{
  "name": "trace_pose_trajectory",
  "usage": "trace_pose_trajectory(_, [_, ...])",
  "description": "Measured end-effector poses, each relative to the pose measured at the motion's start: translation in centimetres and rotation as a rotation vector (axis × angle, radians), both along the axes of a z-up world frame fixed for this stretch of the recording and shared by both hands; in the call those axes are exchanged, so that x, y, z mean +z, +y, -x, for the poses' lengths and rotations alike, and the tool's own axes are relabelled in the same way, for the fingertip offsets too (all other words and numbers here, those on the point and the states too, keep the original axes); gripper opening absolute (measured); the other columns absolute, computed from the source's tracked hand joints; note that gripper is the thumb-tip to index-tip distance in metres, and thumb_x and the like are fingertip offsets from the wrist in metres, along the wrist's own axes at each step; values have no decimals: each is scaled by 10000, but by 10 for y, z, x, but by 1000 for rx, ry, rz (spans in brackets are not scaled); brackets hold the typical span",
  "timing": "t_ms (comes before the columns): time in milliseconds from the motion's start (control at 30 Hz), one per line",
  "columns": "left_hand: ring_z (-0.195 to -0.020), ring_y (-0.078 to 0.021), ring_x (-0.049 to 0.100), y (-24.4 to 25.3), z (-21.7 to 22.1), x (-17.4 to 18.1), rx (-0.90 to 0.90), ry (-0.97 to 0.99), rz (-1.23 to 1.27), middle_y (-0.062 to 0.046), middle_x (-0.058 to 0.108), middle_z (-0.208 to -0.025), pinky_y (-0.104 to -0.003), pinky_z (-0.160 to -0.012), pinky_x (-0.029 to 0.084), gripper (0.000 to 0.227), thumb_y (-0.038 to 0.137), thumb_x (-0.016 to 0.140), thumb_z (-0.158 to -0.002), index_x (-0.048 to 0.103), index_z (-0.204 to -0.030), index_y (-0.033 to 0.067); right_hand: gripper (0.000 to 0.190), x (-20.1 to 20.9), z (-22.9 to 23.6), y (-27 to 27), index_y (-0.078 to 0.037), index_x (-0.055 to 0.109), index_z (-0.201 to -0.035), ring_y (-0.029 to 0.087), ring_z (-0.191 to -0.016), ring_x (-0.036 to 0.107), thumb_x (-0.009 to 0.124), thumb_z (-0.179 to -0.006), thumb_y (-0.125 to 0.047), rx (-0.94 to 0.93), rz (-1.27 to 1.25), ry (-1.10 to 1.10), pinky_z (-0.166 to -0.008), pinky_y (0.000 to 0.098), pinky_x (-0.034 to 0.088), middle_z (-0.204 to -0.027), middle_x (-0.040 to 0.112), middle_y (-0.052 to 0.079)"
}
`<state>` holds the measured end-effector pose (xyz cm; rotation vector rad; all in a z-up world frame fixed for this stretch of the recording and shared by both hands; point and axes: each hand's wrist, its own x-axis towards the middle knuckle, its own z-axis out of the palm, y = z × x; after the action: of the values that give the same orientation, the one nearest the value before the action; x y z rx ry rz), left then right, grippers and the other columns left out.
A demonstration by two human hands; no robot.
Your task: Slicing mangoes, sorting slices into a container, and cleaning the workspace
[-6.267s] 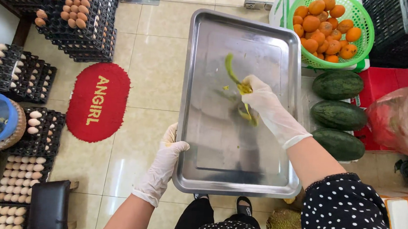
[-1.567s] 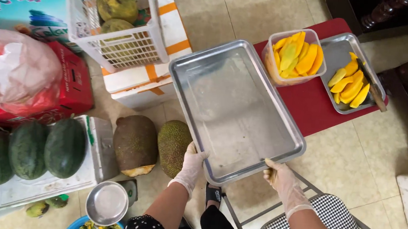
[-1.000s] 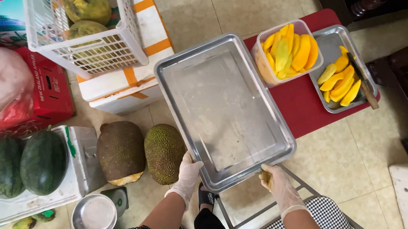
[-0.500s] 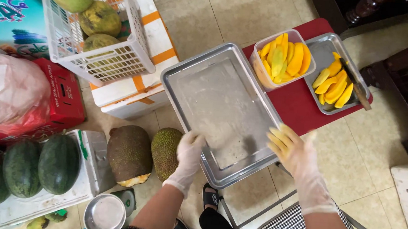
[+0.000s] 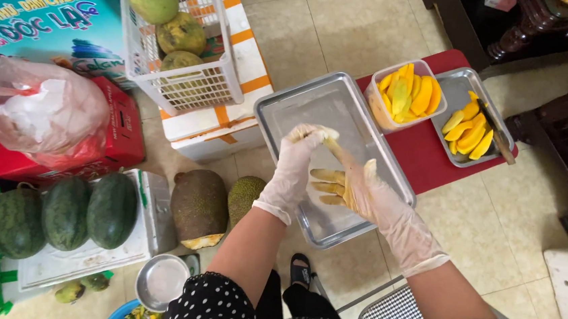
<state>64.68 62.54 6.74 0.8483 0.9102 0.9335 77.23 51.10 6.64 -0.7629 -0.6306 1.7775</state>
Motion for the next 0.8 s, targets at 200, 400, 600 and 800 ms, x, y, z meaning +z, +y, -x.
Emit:
trace_pose_trajectory(200, [-916,-178,692,-23,46,49,-230,-25,-1,-73,770,-1011,-286,-749,547,286,304,841,-878,771,-1088,121,1455,59,27,-6,-140,227,-1649,336,-1208,665,447,-544,-1061,-147,49,-110,-976,485,577,-1406,594,248])
trace_pose_trajectory(400, [-593,-172,718,8,38,-35,-382,7,-73,-105,723,-685,-242,-564,517,119,182,827,-854,734,-851,108,1317,84,46,-17,-98,262,-1649,339,-1223,667,457,-686,-977,-222,-81,-36,-1042,537,548,-1385,624,212])
trace_pose_trajectory(600, [-516,-94,576,22,54,-3,-316,279,-424,3,626,-527,-218,-558,458,165,284,741,-957,683,-838,186,1359,115,61,-33,-182,158,-1681,271,-1347,576,500,-660,-1011,-177,-106,-95,-1081,421,500,-1652,401,143])
trace_pose_trajectory(800, [-762,-89,682,0,68,49,-386,54,-182,-33,736,-857,-233,-735,585,201,326,699,-1018,740,-960,138,1452,136,76,-28,-287,82,-1705,418,-1501,337,365,-513,-1067,-262,-28,-277,-1165,593,269,-1721,261,146])
